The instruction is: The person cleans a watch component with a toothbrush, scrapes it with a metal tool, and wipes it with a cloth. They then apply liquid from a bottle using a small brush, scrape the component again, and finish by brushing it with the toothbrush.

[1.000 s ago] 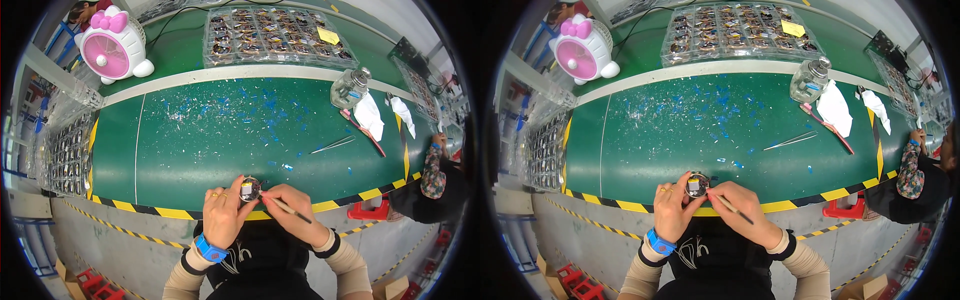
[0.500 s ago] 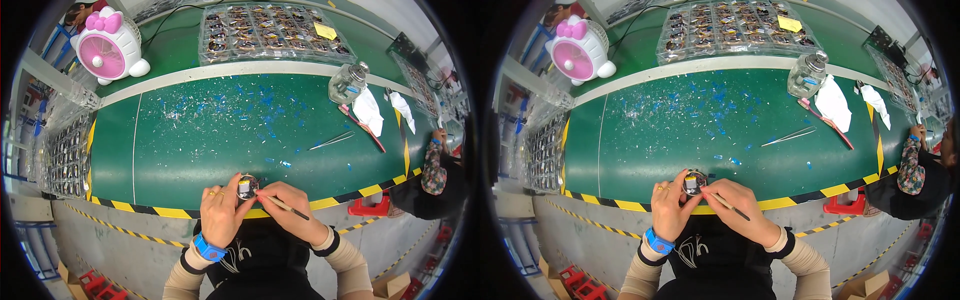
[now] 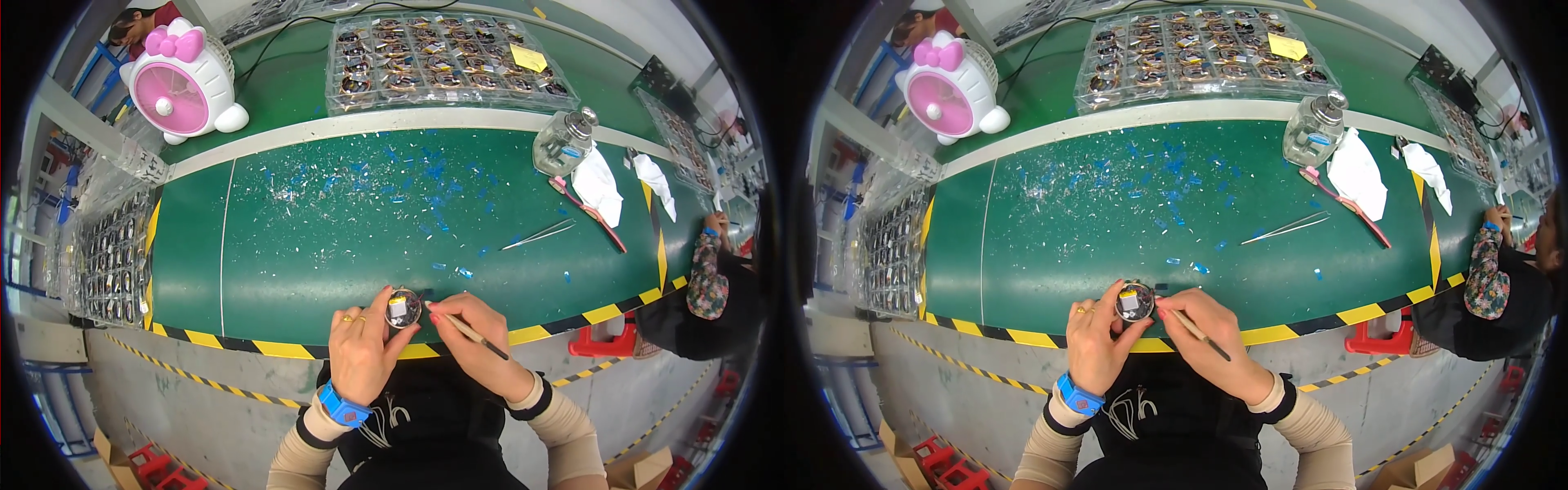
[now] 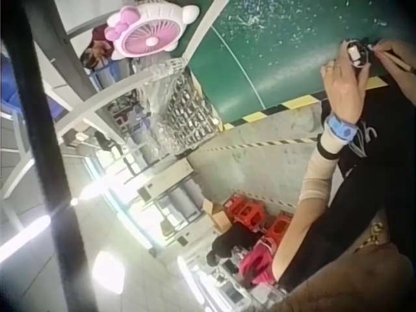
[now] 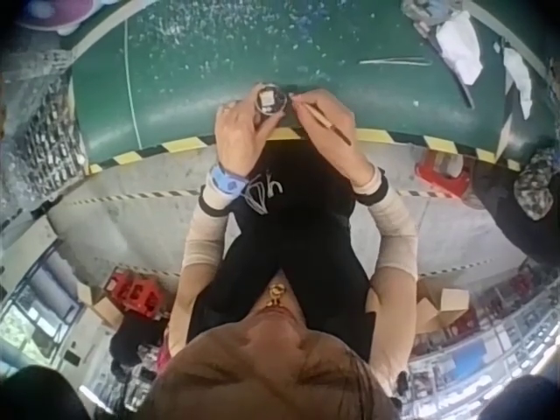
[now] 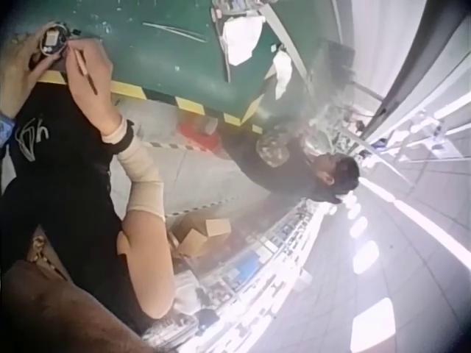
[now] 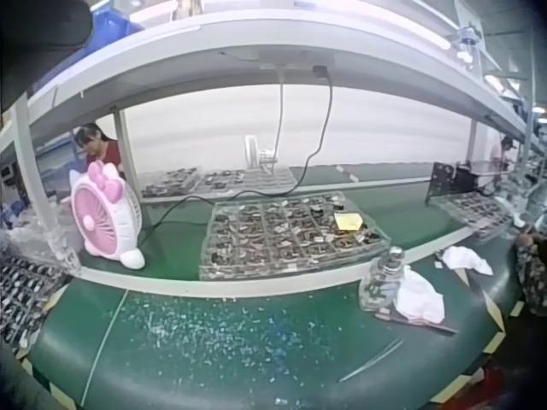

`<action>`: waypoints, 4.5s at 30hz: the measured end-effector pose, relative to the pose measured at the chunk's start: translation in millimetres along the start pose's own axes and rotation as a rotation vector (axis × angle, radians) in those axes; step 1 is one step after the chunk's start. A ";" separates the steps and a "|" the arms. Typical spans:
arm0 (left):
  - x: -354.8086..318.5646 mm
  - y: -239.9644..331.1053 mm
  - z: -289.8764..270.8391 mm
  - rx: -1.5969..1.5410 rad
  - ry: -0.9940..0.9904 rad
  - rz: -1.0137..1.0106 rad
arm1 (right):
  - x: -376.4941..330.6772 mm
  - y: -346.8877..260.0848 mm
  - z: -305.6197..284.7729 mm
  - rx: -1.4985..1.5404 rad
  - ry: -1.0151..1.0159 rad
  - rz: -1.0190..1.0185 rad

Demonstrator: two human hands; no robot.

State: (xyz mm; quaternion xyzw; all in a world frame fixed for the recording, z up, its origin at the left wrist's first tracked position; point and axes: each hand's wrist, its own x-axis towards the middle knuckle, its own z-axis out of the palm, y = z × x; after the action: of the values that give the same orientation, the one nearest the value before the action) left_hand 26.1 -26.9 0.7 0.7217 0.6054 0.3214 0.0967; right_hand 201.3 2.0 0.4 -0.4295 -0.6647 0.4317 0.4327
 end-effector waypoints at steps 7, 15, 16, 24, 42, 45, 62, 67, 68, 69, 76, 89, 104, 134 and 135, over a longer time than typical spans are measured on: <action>7.2 -3.7 -2.9 0.057 0.016 -0.005 | 22.5 -23.5 -45.2 -0.413 -0.045 -0.139; 14.0 -2.0 -5.5 0.099 0.083 0.086 | 72.2 -4.4 -118.1 -1.118 -0.009 -0.204; 12.3 -2.8 -5.0 -0.026 0.039 -0.066 | 75.4 3.4 -127.7 -1.188 -0.006 -0.199; 30.5 -33.7 -32.7 -1.669 -0.084 -0.655 | 84.4 16.7 -175.6 -1.303 0.061 -0.050; 69.4 -53.7 -68.1 -1.971 0.063 -0.913 | 103.4 9.6 -255.7 -0.799 0.357 -0.091; 76.5 -61.2 -65.1 -2.005 -0.049 -0.947 | 116.8 -6.5 -259.4 -0.747 0.423 -0.063; 134.6 -53.9 -31.1 -1.509 -0.044 -0.637 | 135.6 -6.1 -223.6 -1.049 0.236 -0.088; 135.2 -51.7 -10.3 -1.384 -0.107 -0.593 | 119.1 -30.8 -152.5 -0.772 0.138 -0.472; 135.7 -48.0 -7.7 -1.364 -0.127 -0.608 | 114.6 -32.3 -127.5 -0.779 0.008 -0.582; 138.0 -42.4 -3.5 -1.348 -0.158 -0.615 | 105.5 -36.3 -103.4 -0.769 -0.093 -0.600; 114.9 -3.2 -6.9 -1.396 -0.266 -0.657 | 93.7 -30.9 -47.2 -0.829 -0.256 -0.584; 79.6 5.8 7.7 -1.307 0.082 -0.620 | 91.1 -17.6 -28.8 -0.697 -0.229 -0.495; 81.3 4.7 -22.7 -1.361 -0.081 -0.857 | 97.1 -15.9 -44.8 -0.833 -0.162 -0.444; 121.3 -3.4 -37.2 -1.307 -0.295 -0.600 | 118.8 -35.0 -42.7 -0.820 -0.158 -0.651; 120.3 -5.1 -36.1 -1.295 -0.320 -0.610 | 116.9 -37.3 -43.5 -0.824 -0.214 -0.628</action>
State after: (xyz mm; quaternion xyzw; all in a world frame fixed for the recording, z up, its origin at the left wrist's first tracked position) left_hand 8.2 78.0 67.7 0.3574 0.4465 0.4643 0.6763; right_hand 205.1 111.6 70.6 -0.2977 -0.9164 0.0255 0.2663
